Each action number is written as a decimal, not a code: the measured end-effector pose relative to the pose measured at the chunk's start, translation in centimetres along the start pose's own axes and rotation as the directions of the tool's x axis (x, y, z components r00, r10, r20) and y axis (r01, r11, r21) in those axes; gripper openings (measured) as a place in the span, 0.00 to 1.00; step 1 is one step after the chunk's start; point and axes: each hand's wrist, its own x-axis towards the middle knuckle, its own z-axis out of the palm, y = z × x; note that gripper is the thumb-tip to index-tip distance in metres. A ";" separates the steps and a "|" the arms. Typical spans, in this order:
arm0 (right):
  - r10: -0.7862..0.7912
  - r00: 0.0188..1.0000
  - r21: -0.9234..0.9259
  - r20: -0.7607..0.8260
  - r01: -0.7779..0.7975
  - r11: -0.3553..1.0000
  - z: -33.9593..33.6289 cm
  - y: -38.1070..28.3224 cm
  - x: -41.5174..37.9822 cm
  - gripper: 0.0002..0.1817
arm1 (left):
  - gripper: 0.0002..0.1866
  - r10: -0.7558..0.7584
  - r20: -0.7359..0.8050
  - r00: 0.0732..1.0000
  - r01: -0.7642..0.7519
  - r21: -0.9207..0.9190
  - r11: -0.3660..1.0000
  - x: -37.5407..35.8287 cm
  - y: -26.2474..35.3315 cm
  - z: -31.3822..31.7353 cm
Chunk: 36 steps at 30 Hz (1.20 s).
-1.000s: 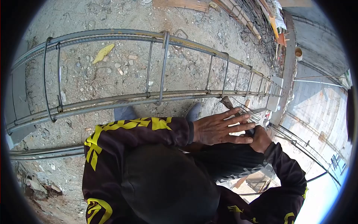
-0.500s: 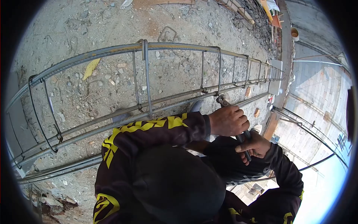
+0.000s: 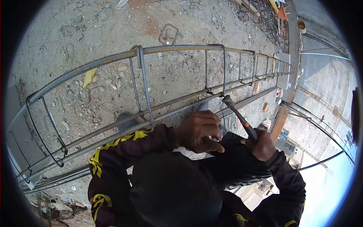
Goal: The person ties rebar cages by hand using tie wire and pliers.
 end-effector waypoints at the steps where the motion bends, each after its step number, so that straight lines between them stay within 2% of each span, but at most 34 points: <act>1: 0.079 0.991 0.099 0.111 -0.090 0.991 -0.9 -1.7 -0.1 0.15 | 0.17 -0.415 0.069 0.907 0.421 -0.165 0.892 -3.3 -0.7 -0.7; 2: 0.193 0.957 0.033 0.214 -0.205 0.978 -1.3 -2.3 0.1 0.16 | 0.19 -0.602 0.130 0.788 0.611 -0.283 0.739 -4.8 -2.0 -0.6; 3: 0.208 0.894 0.277 0.397 -0.333 0.901 -1.4 -1.9 0.4 0.15 | 0.20 -0.756 0.185 0.628 0.754 -0.385 0.532 -6.4 -3.3 -0.6; 4: 0.164 0.802 0.464 0.575 -0.485 0.741 -1.1 -0.7 0.5 0.13 | 0.22 -0.782 0.184 0.596 0.745 -0.491 0.452 -6.7 -4.3 -0.1; 5: 0.062 0.696 0.573 0.716 -0.635 0.518 -0.7 0.4 0.5 0.12 | 0.25 -0.804 0.190 0.564 0.720 -0.590 0.366 -7.1 -5.3 0.5; 6: -0.116 0.615 0.615 0.780 -0.718 0.325 0.0 1.2 0.3 0.10 | 0.27 -0.755 0.238 0.611 0.685 -0.638 0.352 -5.8 -5.3 0.8; 8: -0.350 0.485 0.557 0.802 -0.818 0.142 2.0 3.4 0.5 0.10 | 0.33 -0.642 0.328 0.693 0.619 -0.727 0.297 -2.0 -4.9 2.7; 9: -0.469 0.423 0.505 0.775 -0.861 0.058 2.7 4.2 0.5 0.10 | 0.36 -0.575 0.363 0.733 0.547 -0.818 0.180 -0.9 -5.3 4.5; 10: -0.480 0.460 0.556 0.747 -0.828 0.071 2.9 4.4 0.5 0.10 | 0.38 -0.503 0.382 0.775 0.471 -0.880 0.056 0.4 -5.5 5.6; 13: -0.406 0.578 0.693 0.708 -0.680 0.242 3.1 3.7 0.4 0.11 | 0.37 -0.434 0.286 0.854 0.228 -0.956 -0.183 4.2 -4.3 7.1; 14: -0.322 0.662 0.736 0.677 -0.607 0.299 2.8 3.4 0.2 0.14 | 0.35 -0.500 0.290 0.816 0.223 -0.956 -0.191 5.0 -4.0 7.4; 17: -0.069 0.872 0.785 0.485 -0.399 0.474 1.5 1.3 -1.1 0.17 | 0.29 -0.651 0.268 0.711 0.182 -0.963 -0.198 6.7 -3.5 8.1; 18: -0.009 0.964 0.704 0.266 -0.188 0.685 1.4 1.4 -1.3 0.18 | 0.27 -0.678 0.251 0.691 0.161 -0.968 -0.195 6.9 -3.2 8.3; 19: -0.014 1.000 0.523 0.025 -0.001 0.853 1.4 1.6 -1.7 0.20 | 0.25 -0.705 0.234 0.670 0.139 -0.972 -0.190 7.1 -3.0 8.4; 20: -0.087 0.975 0.263 -0.206 0.141 0.955 1.5 1.7 -1.9 0.21 | 0.22 -0.752 0.210 0.624 0.134 -0.978 -0.162 7.3 -2.9 8.4; 21: -0.173 0.926 0.042 -0.335 0.198 0.979 1.8 1.8 -2.0 0.24 | 0.22 -0.753 0.208 0.624 0.106 -0.978 -0.182 7.4 -2.9 8.6; 23: -0.404 0.763 -0.405 -0.505 0.205 0.891 2.8 1.8 -2.3 0.28 | 0.22 -0.753 0.205 0.625 0.055 -0.974 -0.219 7.7 -3.2 8.8; 24: -0.372 0.793 -0.392 -0.482 0.185 0.901 3.6 2.1 -2.7 0.34 | 0.25 -0.731 0.214 0.648 0.095 -0.975 -0.201 7.7 -3.3 8.6; 27: -0.288 0.869 -0.172 -0.402 0.237 0.956 4.3 2.8 -2.8 0.34 | 0.33 -0.663 0.253 0.704 0.216 -0.966 -0.139 6.8 -3.2 7.7; 28: -0.304 0.878 -0.180 -0.369 0.253 0.950 3.5 2.5 -2.8 0.33 | 0.38 -0.598 0.241 0.764 0.265 -0.963 -0.049 6.1 -3.7 7.5; 31: -0.245 0.959 0.207 -0.145 0.272 0.940 1.6 2.3 -2.5 0.30 | 0.40 -0.505 0.157 0.849 0.279 -0.944 0.175 4.6 -4.7 7.4; 32: -0.168 0.982 0.552 0.085 0.094 0.829 1.9 3.8 -2.4 0.30 | 0.41 -0.508 0.166 0.845 0.290 -0.941 0.174 4.2 -4.8 7.4; 33: -0.080 0.947 0.753 0.310 -0.193 0.629 2.1 4.8 -2.3 0.31 | 0.41 -0.495 0.178 0.850 0.317 -0.925 0.211 4.0 -5.2 7.4; 34: -0.163 0.875 0.879 0.457 -0.415 0.235 2.5 5.4 -2.2 0.33 | 0.41 -0.485 0.193 0.853 0.343 -0.907 0.243 3.6 -5.6 7.5; 35: -0.306 0.788 0.780 0.534 -0.599 -0.182 2.9 5.8 -1.9 0.34 | 0.42 -0.472 0.208 0.857 0.368 -0.888 0.277 3.4 -6.0 7.6; 36: -0.300 0.811 0.827 0.502 -0.552 -0.108 3.3 6.3 -1.6 0.35 | 0.36 -0.494 0.227 0.839 0.397 -0.877 0.271 3.6 -5.8 7.4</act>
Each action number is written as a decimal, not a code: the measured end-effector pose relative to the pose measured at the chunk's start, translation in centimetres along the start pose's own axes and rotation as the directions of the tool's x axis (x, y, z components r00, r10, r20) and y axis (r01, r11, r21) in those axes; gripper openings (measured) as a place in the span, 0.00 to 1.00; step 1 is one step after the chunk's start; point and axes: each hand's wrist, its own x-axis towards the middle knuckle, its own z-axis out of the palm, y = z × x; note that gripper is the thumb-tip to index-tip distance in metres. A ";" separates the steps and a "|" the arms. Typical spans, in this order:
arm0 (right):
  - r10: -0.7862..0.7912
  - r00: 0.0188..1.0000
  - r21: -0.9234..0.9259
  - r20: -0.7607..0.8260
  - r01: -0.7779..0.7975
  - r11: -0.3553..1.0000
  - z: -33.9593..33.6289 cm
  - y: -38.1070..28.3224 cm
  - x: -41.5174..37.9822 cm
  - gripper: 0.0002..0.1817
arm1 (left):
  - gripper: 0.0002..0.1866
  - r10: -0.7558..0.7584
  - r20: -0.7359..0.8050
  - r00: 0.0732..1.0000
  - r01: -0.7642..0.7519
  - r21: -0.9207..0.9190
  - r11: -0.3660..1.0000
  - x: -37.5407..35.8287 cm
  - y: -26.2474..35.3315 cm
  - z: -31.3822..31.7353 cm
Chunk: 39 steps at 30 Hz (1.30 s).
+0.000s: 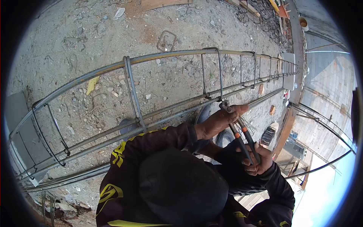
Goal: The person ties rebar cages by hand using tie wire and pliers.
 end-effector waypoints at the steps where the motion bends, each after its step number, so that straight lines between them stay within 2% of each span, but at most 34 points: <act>1: -0.038 0.999 -0.091 0.000 0.038 0.995 -0.7 0.2 0.3 0.36 | 0.32 -0.029 -0.018 0.999 0.029 0.009 1.000 0.0 0.2 0.4; 3: -0.111 0.994 -0.275 0.013 0.110 0.955 -0.8 0.1 1.0 0.38 | 0.29 -0.081 -0.058 0.995 0.082 0.028 0.996 0.0 0.8 1.3; 4: -0.249 0.966 -0.363 -0.074 0.206 0.908 0.0 0.2 0.5 0.31 | 0.26 -0.040 -0.155 0.987 0.045 0.025 0.999 -0.1 0.5 2.2; 5: -0.367 0.929 -0.693 -0.051 0.232 0.683 1.0 0.1 0.5 0.28 | 0.26 -0.033 -0.178 0.983 0.047 0.074 0.996 -0.1 0.6 2.4; 6: -0.464 0.886 -0.914 0.019 0.204 0.352 2.3 0.0 0.8 0.25 | 0.25 -0.026 -0.201 0.979 0.052 0.123 0.991 -0.1 0.8 2.6; 7: -0.524 0.843 -0.992 0.118 0.122 -0.027 3.5 0.3 1.0 0.24 | 0.25 -0.021 -0.223 0.975 0.060 0.168 0.984 -0.2 1.1 3.0; 8: -0.624 0.781 -1.000 0.000 0.005 0.006 4.7 1.0 1.2 0.24 | 0.25 -0.037 -0.227 0.973 0.091 0.234 0.968 -0.3 1.5 3.2; 11: -0.822 0.565 -0.994 -0.071 -0.111 0.010 4.8 2.3 1.6 0.22 | 0.23 -0.080 -0.283 0.956 0.133 0.174 0.976 -0.2 0.6 2.7; 12: -0.815 0.504 -0.923 0.287 -0.080 -0.375 4.0 1.6 2.3 0.18 | 0.21 -0.064 -0.224 0.972 0.110 0.201 0.973 -0.4 0.6 2.6; 13: -0.745 0.667 -0.999 0.021 0.047 0.014 3.8 0.9 1.8 0.17 | 0.20 -0.048 -0.161 0.986 0.084 0.230 0.970 -0.7 0.8 2.3; 14: -0.545 0.820 -0.904 -0.177 0.084 0.419 3.9 0.2 1.0 0.16 | 0.19 -0.035 -0.095 0.995 0.059 0.258 0.964 -0.9 0.9 1.9; 15: -0.256 0.930 -0.657 -0.263 0.021 0.754 4.2 -0.3 0.4 0.15 | 0.19 -0.071 -0.069 0.995 0.086 0.235 0.968 -1.4 1.4 1.8; 16: -0.126 0.988 -0.358 -0.092 0.085 0.930 2.7 0.2 0.3 0.17 | 0.20 -0.108 -0.041 0.993 0.114 0.214 0.970 -1.9 2.1 1.7; 19: -0.052 0.995 -0.564 -0.081 -0.002 0.826 2.0 -0.9 0.5 0.20 | 0.22 -0.150 0.106 0.983 0.137 0.122 0.983 -2.4 3.0 1.4; 20: -0.086 0.995 -0.563 -0.060 0.037 0.826 1.4 -0.9 0.6 0.17 | 0.22 -0.174 0.125 0.977 0.158 0.126 0.979 -2.5 3.0 1.5; 21: -0.168 0.983 -0.650 -0.072 0.081 0.756 1.3 -1.0 0.7 0.17 | 0.22 -0.200 0.143 0.969 0.181 0.131 0.975 -2.6 2.9 1.7; 22: -0.251 0.965 -0.728 -0.078 0.117 0.676 1.2 -1.1 0.8 0.16 | 0.21 -0.246 0.064 0.967 0.241 0.076 0.968 -2.9 2.7 1.9; 23: -0.337 0.938 -0.796 -0.078 0.145 0.588 1.2 -1.1 0.7 0.16 | 0.21 -0.262 0.019 0.965 0.259 0.104 0.960 -3.2 2.5 2.0; 25: -0.349 0.929 -0.845 -0.121 0.088 0.528 2.5 -2.7 0.1 0.20 | 0.21 -0.283 -0.072 0.956 0.292 0.164 0.942 -3.6 2.5 1.7; 27: -0.358 0.923 -0.862 -0.144 0.061 0.503 3.2 -3.9 -0.2 0.21 | 0.20 -0.179 -0.094 0.979 0.199 0.289 0.936 -3.8 2.9 1.8; 28: -0.338 0.937 -0.837 -0.090 0.112 0.535 2.3 -4.4 -0.1 0.23 | 0.20 -0.125 -0.098 0.987 0.152 0.353 0.923 -3.8 4.0 2.4; 31: -0.222 0.975 -0.850 0.014 0.128 0.511 2.7 -6.7 0.0 0.26 | 0.20 -0.346 -0.163 0.924 0.381 0.463 0.800 -4.1 9.8 4.8; 32: -0.177 0.983 -0.824 0.050 0.141 0.548 2.3 -7.0 0.3 0.27 | 0.19 -0.263 -0.222 0.939 0.344 0.574 0.743 -4.4 9.9 5.0; 35: -0.058 0.984 -0.743 0.167 0.165 0.648 0.7 -8.1 1.4 0.30 | 0.18 -0.320 -0.101 0.942 0.334 0.364 0.869 -5.1 12.7 5.5; 36: 0.119 0.979 -0.709 0.166 0.034 0.705 0.3 -8.9 1.4 0.32 | 0.18 -0.244 -0.144 0.959 0.280 0.345 0.896 -5.3 12.9 6.3; 39: 0.165 0.918 -0.777 0.360 0.197 0.598 -0.6 -8.6 3.2 0.33 | 0.19 -0.220 -0.320 0.922 0.240 0.023 0.970 -6.3 12.8 6.0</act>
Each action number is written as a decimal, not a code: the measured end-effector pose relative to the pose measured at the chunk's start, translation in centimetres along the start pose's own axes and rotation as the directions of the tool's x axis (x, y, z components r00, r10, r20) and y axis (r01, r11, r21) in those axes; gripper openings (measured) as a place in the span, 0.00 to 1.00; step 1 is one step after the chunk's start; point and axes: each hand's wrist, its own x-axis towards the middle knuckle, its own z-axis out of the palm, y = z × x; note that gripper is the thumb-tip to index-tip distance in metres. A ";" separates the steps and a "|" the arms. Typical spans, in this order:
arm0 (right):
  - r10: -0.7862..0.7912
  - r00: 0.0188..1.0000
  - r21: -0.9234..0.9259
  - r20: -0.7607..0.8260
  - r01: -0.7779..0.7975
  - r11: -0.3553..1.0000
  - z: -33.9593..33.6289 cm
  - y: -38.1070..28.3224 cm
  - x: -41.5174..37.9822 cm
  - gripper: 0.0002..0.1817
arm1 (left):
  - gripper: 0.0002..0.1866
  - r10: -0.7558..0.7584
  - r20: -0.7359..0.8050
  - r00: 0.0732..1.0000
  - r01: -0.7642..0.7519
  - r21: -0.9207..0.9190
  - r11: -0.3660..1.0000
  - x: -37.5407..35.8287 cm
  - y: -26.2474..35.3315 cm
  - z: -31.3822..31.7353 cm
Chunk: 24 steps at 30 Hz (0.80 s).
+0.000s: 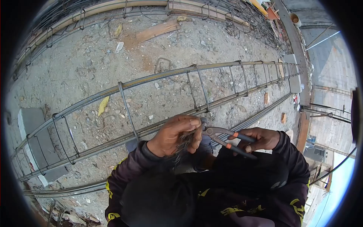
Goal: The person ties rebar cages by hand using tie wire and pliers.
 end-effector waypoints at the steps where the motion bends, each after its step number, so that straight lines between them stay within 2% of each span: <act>1: -0.039 0.999 0.005 0.028 0.039 0.999 -0.3 0.7 0.7 0.35 | 0.19 0.008 -0.030 1.000 -0.007 0.037 0.999 0.0 -0.3 -0.1; 4: -0.137 0.991 0.057 -0.005 0.137 0.989 -1.3 1.1 1.6 0.34 | 0.17 0.011 -0.049 0.999 -0.004 0.130 0.991 -0.9 -0.3 0.2; 5: -0.147 0.988 0.063 0.040 0.144 0.987 -2.2 1.1 1.7 0.33 | 0.12 -0.012 -0.071 0.997 0.020 0.122 0.992 -1.2 -0.1 0.5; 8: -0.234 0.968 -0.150 0.090 0.246 0.958 -4.3 1.6 2.2 0.33 | 0.08 0.041 -0.008 0.999 -0.037 0.322 0.946 -2.3 0.3 1.4; 9: -0.179 0.979 -0.142 0.099 0.192 0.971 -5.1 1.8 2.3 0.32 | 0.07 0.046 -0.024 0.999 -0.037 0.306 0.951 -2.6 0.3 1.7; 12: -0.276 0.955 -0.350 0.112 0.298 0.888 -6.0 1.9 2.8 0.30 | 0.10 -0.141 -0.047 0.989 0.145 0.521 0.841 -2.4 1.1 2.8; 13: -0.269 0.958 -0.291 0.103 0.288 0.913 -6.3 2.7 3.4 0.30 | 0.11 -0.170 -0.086 0.982 0.189 0.531 0.826 -1.9 0.7 3.2; 16: -0.374 0.922 -0.486 0.097 0.372 0.791 -6.9 3.1 4.2 0.31 | 0.12 -0.182 -0.196 0.964 0.259 0.519 0.815 -1.3 0.6 3.9; 17: -0.328 0.942 -0.567 0.068 0.307 0.764 -6.9 2.5 3.6 0.31 | 0.12 -0.191 -0.270 0.944 0.314 0.553 0.772 -1.4 1.1 4.8; 20: -0.292 0.950 -0.547 0.112 0.304 0.780 -8.8 3.0 2.1 0.31 | 0.14 -0.219 -0.298 0.929 0.366 0.658 0.658 -1.7 2.9 5.7; 21: -0.340 0.929 -0.497 0.143 0.365 0.787 -9.7 3.6 1.8 0.32 | 0.13 -0.202 -0.286 0.937 0.344 0.650 0.678 -1.6 3.2 6.1; 24: -0.226 0.958 -0.281 0.178 0.270 0.921 -11.1 4.5 0.8 0.32 | 0.12 -0.253 -0.294 0.922 0.388 0.707 0.592 -0.3 4.6 8.0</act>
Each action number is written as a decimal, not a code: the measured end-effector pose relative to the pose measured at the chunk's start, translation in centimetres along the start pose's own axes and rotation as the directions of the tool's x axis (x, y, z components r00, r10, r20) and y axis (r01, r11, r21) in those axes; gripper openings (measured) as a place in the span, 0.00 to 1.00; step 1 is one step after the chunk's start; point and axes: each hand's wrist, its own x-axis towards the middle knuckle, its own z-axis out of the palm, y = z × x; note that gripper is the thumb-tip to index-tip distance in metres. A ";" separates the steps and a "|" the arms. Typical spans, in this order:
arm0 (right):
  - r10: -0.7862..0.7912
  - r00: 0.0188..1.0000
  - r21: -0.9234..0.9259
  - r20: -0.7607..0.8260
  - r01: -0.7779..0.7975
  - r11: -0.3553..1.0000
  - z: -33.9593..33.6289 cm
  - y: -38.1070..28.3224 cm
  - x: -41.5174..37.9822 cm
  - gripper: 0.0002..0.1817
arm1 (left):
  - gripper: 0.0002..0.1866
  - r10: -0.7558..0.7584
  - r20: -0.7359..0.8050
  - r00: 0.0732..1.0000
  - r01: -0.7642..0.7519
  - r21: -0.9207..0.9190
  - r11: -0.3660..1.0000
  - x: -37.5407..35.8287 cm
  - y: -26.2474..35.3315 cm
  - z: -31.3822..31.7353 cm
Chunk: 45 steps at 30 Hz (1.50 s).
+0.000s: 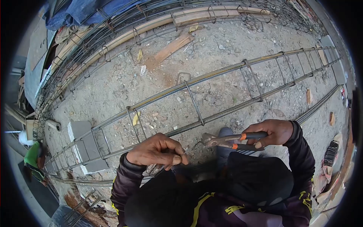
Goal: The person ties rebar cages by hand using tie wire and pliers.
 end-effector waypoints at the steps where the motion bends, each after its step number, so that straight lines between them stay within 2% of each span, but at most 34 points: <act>1: -0.098 0.995 0.029 0.034 0.097 0.995 -0.2 0.9 0.2 0.32 | 0.10 -0.056 0.029 0.998 0.054 0.069 0.996 0.1 1.1 -0.2; 4: -0.141 0.988 -0.181 -0.063 0.128 0.975 0.0 0.8 0.5 0.32 | 0.09 0.079 0.050 0.996 -0.085 0.133 0.988 1.3 1.9 0.9; 5: -0.142 0.986 -0.216 -0.091 0.120 0.969 0.0 1.1 0.4 0.32 | 0.07 -0.005 -0.092 0.996 0.013 0.091 0.996 1.4 2.2 2.1; 6: -0.178 0.982 -0.196 -0.062 0.163 0.967 -0.5 2.0 0.2 0.32 | 0.06 -0.011 -0.195 0.981 0.063 0.262 0.963 1.3 2.7 3.3; 8: -0.252 0.968 -0.155 0.006 0.250 0.956 -1.9 4.9 0.3 0.32 | 0.05 0.035 -0.392 0.919 0.206 0.554 0.806 0.7 3.6 5.5; 10: -0.318 0.947 0.000 0.040 0.318 0.948 -2.3 6.7 0.4 0.32 | 0.08 -0.010 -0.360 0.933 0.202 0.499 0.843 -1.2 4.2 6.6; 11: -0.343 0.937 0.071 0.062 0.339 0.938 -2.4 7.1 0.4 0.32 | 0.09 0.025 -0.482 0.876 0.214 0.434 0.875 -1.1 4.0 7.6; 12: -0.320 0.947 0.160 -0.037 0.321 0.933 -2.2 6.6 0.2 0.32 | 0.10 0.055 -0.608 0.792 0.217 0.364 0.906 -1.0 3.7 8.6; 14: -0.250 0.947 0.335 -0.200 0.306 0.891 -0.7 4.7 -0.3 0.32 | 0.15 0.151 -0.731 0.666 0.260 0.416 0.871 -0.1 4.0 9.1; 15: -0.291 0.890 0.294 -0.350 0.400 0.868 -0.2 3.4 -0.2 0.33 | 0.18 0.112 -0.725 0.680 0.269 0.388 0.881 -0.1 4.1 8.9; 16: -0.276 0.822 0.180 -0.497 0.409 0.895 0.1 3.3 0.0 0.31 | 0.21 0.199 -0.702 0.684 0.259 0.489 0.833 -0.2 3.3 8.2; 18: -0.229 0.592 0.006 -0.772 0.368 0.930 0.2 2.9 1.3 0.27 | 0.19 0.194 -0.712 0.675 0.290 0.498 0.817 -0.1 2.6 7.5; 21: -0.287 0.230 -0.223 -0.930 0.267 0.938 -0.1 2.8 3.4 0.26 | 0.19 0.250 -0.683 0.686 0.294 0.575 0.764 -0.3 1.8 6.4; 22: -0.382 0.144 -0.377 -0.913 0.061 0.924 0.1 2.4 3.5 0.26 | 0.19 0.280 -0.664 0.693 0.240 0.579 0.779 -0.3 1.3 6.1; 24: -0.594 0.029 -0.562 -0.804 -0.365 0.742 0.7 1.7 3.8 0.27 | 0.19 0.344 -0.621 0.704 0.136 0.594 0.793 -0.5 0.3 5.0; 25: -0.525 0.012 -0.481 -0.851 -0.417 0.771 1.0 1.5 4.2 0.29 | 0.18 0.361 -0.615 0.701 0.135 0.611 0.780 -0.7 0.2 4.6; 28: -0.663 0.011 -0.511 -0.748 -0.648 0.565 0.7 1.6 5.8 0.29 | 0.15 0.387 -0.577 0.719 0.107 0.642 0.759 -0.8 0.4 3.4; 29: -0.614 0.051 -0.483 -0.787 -0.670 0.564 1.0 1.3 6.2 0.29 | 0.14 0.368 -0.572 0.733 0.103 0.629 0.771 -0.9 0.4 3.0; 32: -0.757 0.131 -0.657 -0.640 -0.605 0.450 3.8 -3.1 7.1 0.28 | 0.12 0.351 -0.534 0.769 0.054 0.601 0.797 -1.3 -0.2 1.6; 33: -0.700 0.217 -0.729 -0.680 -0.300 0.615 4.8 -4.4 7.4 0.25 | 0.11 0.355 -0.511 0.783 0.024 0.595 0.803 -1.2 -0.3 1.1; 34: -0.595 0.420 -0.631 -0.686 0.065 0.773 5.7 -5.7 8.2 0.24 | 0.11 0.372 -0.481 0.794 -0.023 0.587 0.809 -1.0 -0.3 0.7; 35: -0.527 0.604 -0.372 -0.597 0.374 0.850 6.6 -7.2 9.1 0.22 | 0.10 0.394 -0.446 0.804 -0.075 0.581 0.810 -0.6 -0.2 0.3; 37: -0.641 0.605 -0.327 -0.472 0.555 0.765 8.5 -9.3 12.4 0.18 | 0.10 0.432 -0.380 0.818 -0.177 0.549 0.817 0.1 0.0 -0.3; 39: -0.504 0.660 -0.033 -0.557 0.589 0.808 9.2 -10.0 13.8 0.15 | 0.10 0.451 -0.330 0.830 -0.258 0.489 0.833 0.5 -0.2 -0.5; 40: -0.429 0.690 0.121 -0.583 0.596 0.794 9.6 -10.2 14.5 0.13 | 0.11 0.383 -0.307 0.871 -0.228 0.437 0.870 0.6 -0.4 -1.0; 41: -0.477 0.572 0.126 -0.668 0.718 0.685 10.4 -10.1 15.2 0.12 | 0.11 0.309 -0.274 0.911 -0.188 0.391 0.901 0.7 -0.9 -1.7; 42: -0.457 0.582 0.156 -0.673 0.715 0.681 10.6 -10.2 15.1 0.11 | 0.13 0.235 -0.231 0.944 -0.144 0.355 0.924 0.8 -0.9 -2.3; 44: -0.418 0.587 0.210 -0.693 0.719 0.662 10.9 -10.3 14.5 0.11 | 0.17 0.339 -0.262 0.904 -0.289 0.211 0.934 0.3 -0.9 -2.4; 45: -0.394 0.599 0.179 -0.698 0.678 0.713 11.2 -10.6 14.0 0.12 | 0.19 0.381 -0.281 0.881 -0.354 0.143 0.924 0.0 -0.7 -2.6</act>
